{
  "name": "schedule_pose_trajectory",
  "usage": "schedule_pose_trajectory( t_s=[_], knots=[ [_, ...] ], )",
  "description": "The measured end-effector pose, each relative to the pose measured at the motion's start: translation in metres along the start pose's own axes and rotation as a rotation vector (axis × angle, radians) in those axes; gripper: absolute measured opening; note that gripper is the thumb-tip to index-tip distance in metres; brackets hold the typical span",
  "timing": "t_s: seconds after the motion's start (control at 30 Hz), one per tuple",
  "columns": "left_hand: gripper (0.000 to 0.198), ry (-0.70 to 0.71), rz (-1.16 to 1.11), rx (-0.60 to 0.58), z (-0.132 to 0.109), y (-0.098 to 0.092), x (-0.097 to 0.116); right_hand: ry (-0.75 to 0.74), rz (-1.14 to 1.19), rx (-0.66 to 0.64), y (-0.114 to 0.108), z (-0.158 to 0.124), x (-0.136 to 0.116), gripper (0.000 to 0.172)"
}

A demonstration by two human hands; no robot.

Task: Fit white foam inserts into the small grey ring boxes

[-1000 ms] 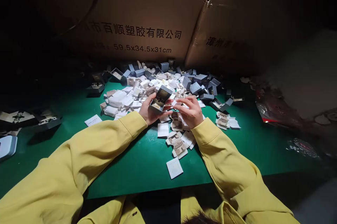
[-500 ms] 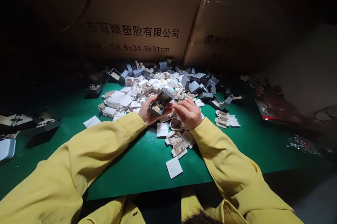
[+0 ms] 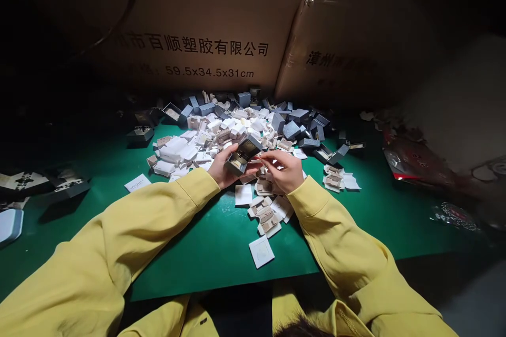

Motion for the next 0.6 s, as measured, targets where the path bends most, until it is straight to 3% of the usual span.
schedule_pose_trajectory(
  t_s=[0.37, 0.47, 0.6],
  knots=[
    [0.035, -0.018, 0.046, 0.070, -0.001, 0.003, -0.001, 0.203, 0.055, 0.112, -0.002, 0.000, 0.008, 0.021],
    [0.035, -0.027, 0.088, 0.091, 0.001, 0.002, -0.003, 0.278, 0.187, 0.143, -0.001, 0.000, 0.011, 0.022],
    [0.033, -0.009, 0.134, 0.068, 0.004, -0.001, -0.007, 0.411, 0.447, 0.088, 0.007, -0.003, 0.010, 0.023]
  ],
)
Point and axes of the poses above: each hand's wrist, its own z-axis towards the middle knuckle, its own y-axis out of the palm, x = y × z, the point moved 3 cm from there along z, towards the middle knuckle, and after that the axes turned 5 degrees about x, right-handed, at the moved point
